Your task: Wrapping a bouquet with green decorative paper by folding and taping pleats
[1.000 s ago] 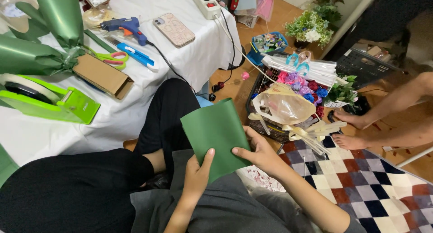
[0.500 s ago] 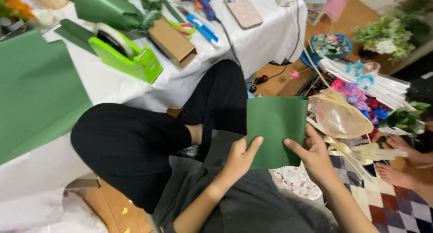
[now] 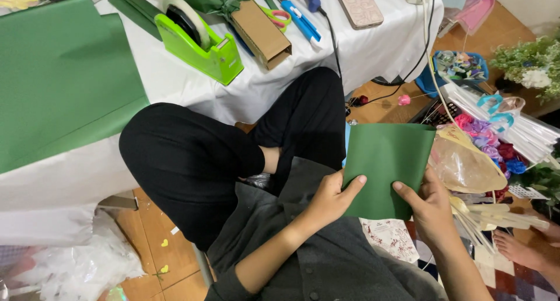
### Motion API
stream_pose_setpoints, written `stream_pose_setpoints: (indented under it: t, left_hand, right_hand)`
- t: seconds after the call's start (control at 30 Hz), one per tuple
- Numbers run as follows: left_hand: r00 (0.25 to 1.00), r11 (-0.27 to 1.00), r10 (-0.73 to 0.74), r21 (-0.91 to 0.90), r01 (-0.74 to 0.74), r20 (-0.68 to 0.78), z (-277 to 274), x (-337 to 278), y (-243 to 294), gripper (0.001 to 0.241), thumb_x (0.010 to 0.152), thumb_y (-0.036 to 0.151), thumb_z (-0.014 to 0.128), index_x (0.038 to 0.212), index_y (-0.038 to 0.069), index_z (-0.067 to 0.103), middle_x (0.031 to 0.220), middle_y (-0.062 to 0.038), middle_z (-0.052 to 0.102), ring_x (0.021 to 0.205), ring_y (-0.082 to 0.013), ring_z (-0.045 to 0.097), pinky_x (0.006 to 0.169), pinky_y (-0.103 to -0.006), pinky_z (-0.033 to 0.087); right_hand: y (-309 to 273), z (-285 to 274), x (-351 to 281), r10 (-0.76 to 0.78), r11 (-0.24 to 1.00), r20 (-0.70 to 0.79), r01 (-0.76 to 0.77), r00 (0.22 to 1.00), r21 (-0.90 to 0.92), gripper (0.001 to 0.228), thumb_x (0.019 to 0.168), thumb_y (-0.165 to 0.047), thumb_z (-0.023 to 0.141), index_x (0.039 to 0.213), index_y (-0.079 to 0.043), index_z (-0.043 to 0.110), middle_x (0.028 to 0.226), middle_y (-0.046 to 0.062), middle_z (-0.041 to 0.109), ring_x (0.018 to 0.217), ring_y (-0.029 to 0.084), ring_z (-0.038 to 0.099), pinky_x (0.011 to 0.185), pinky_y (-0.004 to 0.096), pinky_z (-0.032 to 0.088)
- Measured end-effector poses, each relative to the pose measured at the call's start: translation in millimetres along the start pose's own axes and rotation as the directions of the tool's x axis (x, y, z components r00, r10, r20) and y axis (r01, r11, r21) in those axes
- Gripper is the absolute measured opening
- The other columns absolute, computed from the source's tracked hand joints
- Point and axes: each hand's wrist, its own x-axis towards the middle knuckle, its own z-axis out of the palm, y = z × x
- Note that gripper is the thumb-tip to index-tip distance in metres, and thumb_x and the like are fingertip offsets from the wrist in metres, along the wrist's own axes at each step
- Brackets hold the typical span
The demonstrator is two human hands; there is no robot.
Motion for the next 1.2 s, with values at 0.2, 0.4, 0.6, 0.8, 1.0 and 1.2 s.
stream_pose_setpoints:
  t: [0.2, 0.4, 0.6, 0.8, 1.0, 1.2]
  left_hand:
    - [1.000, 1.000, 0.025, 0.013, -0.025, -0.005, -0.3, -0.4, -11.6, 0.025, 0.103, 0.018, 0.064, 0.080, 0.005, 0.064, 0.062, -0.006, 0.063, 0.066, -0.0098, 0.057, 0.062, -0.0319, 0.051]
    - [0.985, 0.991, -0.134, 0.043, 0.131, 0.105, -0.2, -3.0, -29.0, 0.046, 0.101, 0.034, 0.053, 0.136, 0.005, 0.061, 0.127, -0.009, 0.071, 0.119, -0.0202, 0.067, 0.099, -0.0315, 0.054]
    - [0.982, 0.989, -0.144, 0.042, 0.140, 0.120, -0.4, -2.4, -29.8, 0.049, 0.101, 0.037, 0.052, 0.138, 0.005, 0.060, 0.128, -0.008, 0.069, 0.118, -0.0209, 0.067, 0.098, -0.0322, 0.055]
    - [0.980, 0.984, -0.174, 0.053, 0.170, 0.099, -0.9, -2.6, -33.9, 0.042, 0.102, 0.040, 0.053, 0.120, 0.006, 0.069, 0.104, -0.002, 0.072, 0.098, -0.0129, 0.068, 0.081, -0.0288, 0.053]
    - [0.966, 0.974, -0.218, -0.027, 0.223, 0.140, -1.6, -1.2, -38.1, 0.044, 0.102, 0.041, 0.054, 0.125, 0.006, 0.066, 0.107, -0.001, 0.069, 0.102, -0.0121, 0.066, 0.087, -0.0282, 0.053]
    - [0.966, 0.976, -0.210, -0.025, 0.216, 0.151, -1.3, -1.3, -34.8, 0.047, 0.103, 0.041, 0.051, 0.128, 0.004, 0.066, 0.110, 0.000, 0.067, 0.101, -0.0114, 0.064, 0.085, -0.0279, 0.051]
  right_hand:
    - [1.7, -2.6, -0.5, -0.020, 1.000, -0.005, 0.020, 1.000, 0.008, 0.044, 0.086, 0.004, 0.073, 0.126, -0.008, 0.060, 0.097, 0.007, 0.068, 0.084, 0.017, 0.070, 0.074, 0.037, 0.061]
    - [-1.8, -5.0, 2.0, 0.137, 0.991, 0.019, -0.137, 0.990, -0.007, 0.063, 0.086, -0.002, 0.061, 0.147, -0.004, 0.047, 0.135, 0.016, 0.061, 0.118, 0.028, 0.060, 0.095, 0.045, 0.056]
    - [-7.3, -1.5, 1.4, 0.175, 0.984, -0.010, -0.175, 0.985, -0.026, 0.067, 0.086, 0.001, 0.059, 0.150, -0.006, 0.044, 0.137, 0.016, 0.060, 0.119, 0.029, 0.060, 0.096, 0.047, 0.054]
    - [-8.3, -2.7, 1.1, 0.178, 0.983, -0.025, -0.179, 0.984, -0.040, 0.065, 0.085, -0.003, 0.061, 0.149, -0.005, 0.046, 0.135, 0.018, 0.061, 0.118, 0.031, 0.060, 0.090, 0.050, 0.057]
    - [-7.7, -3.4, 1.4, 0.139, 0.985, -0.003, -0.138, 0.990, -0.106, 0.062, 0.087, -0.004, 0.061, 0.147, -0.004, 0.046, 0.134, 0.017, 0.062, 0.117, 0.029, 0.061, 0.093, 0.044, 0.056]
    - [-7.0, -4.3, 1.4, 0.121, 0.990, 0.002, -0.121, 0.993, -0.070, 0.065, 0.086, -0.003, 0.061, 0.149, -0.005, 0.045, 0.137, 0.014, 0.060, 0.119, 0.026, 0.059, 0.096, 0.042, 0.054]
